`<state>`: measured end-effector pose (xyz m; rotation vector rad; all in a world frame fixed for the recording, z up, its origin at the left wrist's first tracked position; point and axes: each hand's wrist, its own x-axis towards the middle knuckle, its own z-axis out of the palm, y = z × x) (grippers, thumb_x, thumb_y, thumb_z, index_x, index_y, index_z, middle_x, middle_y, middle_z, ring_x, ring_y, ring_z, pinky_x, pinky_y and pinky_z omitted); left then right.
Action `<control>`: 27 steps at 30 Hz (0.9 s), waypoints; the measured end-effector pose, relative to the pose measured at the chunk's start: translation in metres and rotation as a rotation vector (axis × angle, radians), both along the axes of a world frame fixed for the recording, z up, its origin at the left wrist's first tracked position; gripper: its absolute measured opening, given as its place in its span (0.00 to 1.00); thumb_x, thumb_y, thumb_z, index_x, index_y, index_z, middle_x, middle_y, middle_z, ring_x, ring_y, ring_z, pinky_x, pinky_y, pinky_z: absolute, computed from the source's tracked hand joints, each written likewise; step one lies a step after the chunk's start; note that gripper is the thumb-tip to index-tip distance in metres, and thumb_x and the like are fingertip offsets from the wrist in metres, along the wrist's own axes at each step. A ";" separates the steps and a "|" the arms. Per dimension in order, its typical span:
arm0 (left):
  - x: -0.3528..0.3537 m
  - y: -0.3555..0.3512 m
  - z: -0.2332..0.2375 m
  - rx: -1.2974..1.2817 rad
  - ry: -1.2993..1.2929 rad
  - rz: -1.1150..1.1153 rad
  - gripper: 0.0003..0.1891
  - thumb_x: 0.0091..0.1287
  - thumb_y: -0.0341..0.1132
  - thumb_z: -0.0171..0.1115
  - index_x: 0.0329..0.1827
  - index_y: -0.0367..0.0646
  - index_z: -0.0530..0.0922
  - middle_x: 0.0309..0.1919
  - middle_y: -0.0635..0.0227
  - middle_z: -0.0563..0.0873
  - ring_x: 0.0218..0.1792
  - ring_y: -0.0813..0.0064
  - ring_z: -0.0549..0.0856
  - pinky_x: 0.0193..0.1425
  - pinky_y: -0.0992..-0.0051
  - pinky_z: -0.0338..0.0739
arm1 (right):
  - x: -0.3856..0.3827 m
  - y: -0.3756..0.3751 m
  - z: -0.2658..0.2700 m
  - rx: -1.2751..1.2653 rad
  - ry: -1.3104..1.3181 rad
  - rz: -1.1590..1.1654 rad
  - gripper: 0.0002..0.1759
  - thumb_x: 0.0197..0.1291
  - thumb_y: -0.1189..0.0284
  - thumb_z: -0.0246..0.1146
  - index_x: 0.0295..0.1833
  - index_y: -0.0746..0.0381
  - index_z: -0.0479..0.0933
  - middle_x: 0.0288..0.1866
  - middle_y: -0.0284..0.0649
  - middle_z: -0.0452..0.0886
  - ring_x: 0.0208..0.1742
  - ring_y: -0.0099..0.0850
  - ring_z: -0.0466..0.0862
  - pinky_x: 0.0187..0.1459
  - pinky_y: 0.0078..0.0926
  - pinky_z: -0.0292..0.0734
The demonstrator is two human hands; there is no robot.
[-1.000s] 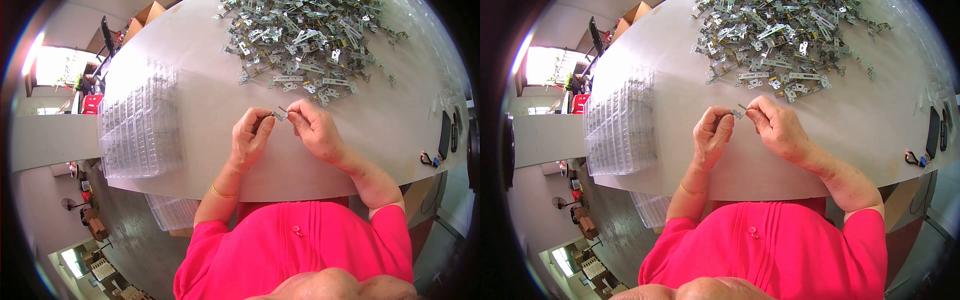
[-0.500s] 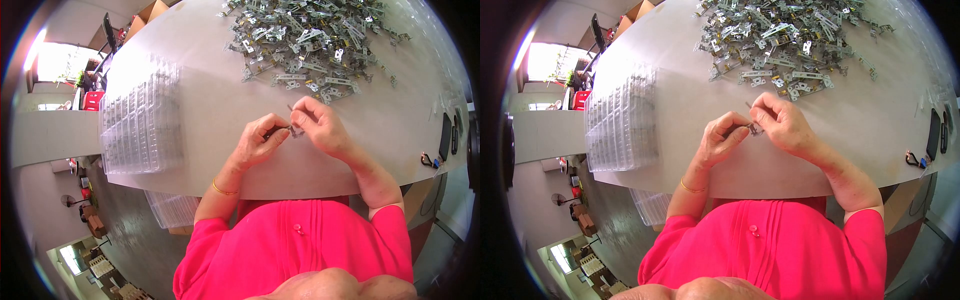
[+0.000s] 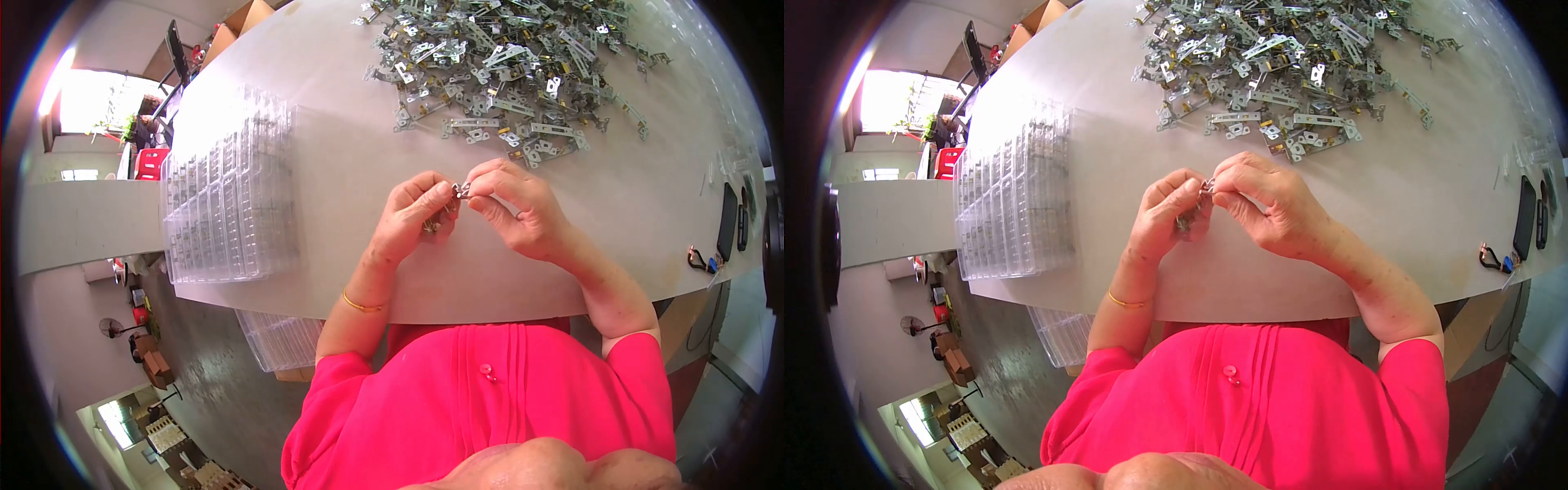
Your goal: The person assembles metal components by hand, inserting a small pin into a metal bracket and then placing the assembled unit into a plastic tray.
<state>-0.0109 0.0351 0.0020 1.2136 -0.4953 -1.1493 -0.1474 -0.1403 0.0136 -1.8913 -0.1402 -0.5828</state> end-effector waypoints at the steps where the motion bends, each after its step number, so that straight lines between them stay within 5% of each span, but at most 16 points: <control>1: 0.002 0.001 0.000 -0.036 0.149 -0.039 0.18 0.80 0.45 0.55 0.50 0.36 0.80 0.34 0.64 0.85 0.27 0.78 0.83 0.26 0.79 0.72 | 0.000 0.000 0.000 0.000 0.000 0.003 0.05 0.65 0.81 0.67 0.43 0.63 0.79 0.45 0.38 0.83 0.47 0.33 0.83 0.50 0.30 0.78; 5: 0.004 -0.004 -0.013 -0.189 0.187 0.019 0.22 0.81 0.45 0.52 0.64 0.34 0.76 0.48 0.54 0.86 0.40 0.67 0.89 0.39 0.73 0.81 | 0.000 -0.002 -0.005 0.412 0.071 -0.025 0.02 0.71 0.77 0.64 0.46 0.63 0.79 0.45 0.35 0.83 0.45 0.25 0.82 0.51 0.27 0.79; 7: 0.009 -0.004 -0.020 -0.374 0.070 0.016 0.24 0.80 0.37 0.51 0.72 0.30 0.70 0.61 0.47 0.81 0.60 0.54 0.84 0.59 0.58 0.80 | 0.000 -0.004 -0.006 0.637 0.139 -0.018 0.04 0.74 0.74 0.62 0.47 0.63 0.79 0.44 0.33 0.83 0.45 0.23 0.83 0.52 0.26 0.79; 13: -0.002 -0.007 -0.013 -0.405 -0.192 0.050 0.22 0.79 0.34 0.56 0.73 0.35 0.71 0.72 0.50 0.74 0.74 0.55 0.72 0.69 0.54 0.76 | 0.003 -0.006 -0.011 0.940 0.209 -0.062 0.09 0.77 0.68 0.60 0.49 0.63 0.80 0.43 0.32 0.84 0.47 0.23 0.85 0.54 0.24 0.81; 16: 0.001 -0.008 -0.019 -0.430 -0.228 0.087 0.20 0.81 0.39 0.53 0.69 0.36 0.74 0.70 0.51 0.75 0.74 0.56 0.71 0.70 0.54 0.75 | 0.003 -0.001 -0.013 0.920 0.243 -0.035 0.09 0.76 0.68 0.61 0.49 0.63 0.80 0.42 0.31 0.83 0.45 0.21 0.83 0.52 0.22 0.80; 20: 0.005 -0.006 -0.023 -0.418 -0.231 0.115 0.18 0.82 0.41 0.51 0.62 0.35 0.77 0.65 0.50 0.80 0.70 0.57 0.77 0.69 0.55 0.76 | 0.001 0.003 -0.013 0.559 0.240 -0.125 0.06 0.76 0.71 0.61 0.47 0.63 0.79 0.38 0.29 0.81 0.40 0.16 0.79 0.45 0.19 0.77; 27: -0.001 -0.004 -0.021 -0.258 -0.143 0.034 0.16 0.82 0.43 0.52 0.51 0.37 0.79 0.41 0.61 0.88 0.44 0.70 0.89 0.49 0.71 0.82 | -0.004 0.012 0.005 0.397 0.208 -0.068 0.02 0.75 0.75 0.61 0.47 0.62 0.78 0.30 0.28 0.80 0.30 0.14 0.76 0.32 0.15 0.73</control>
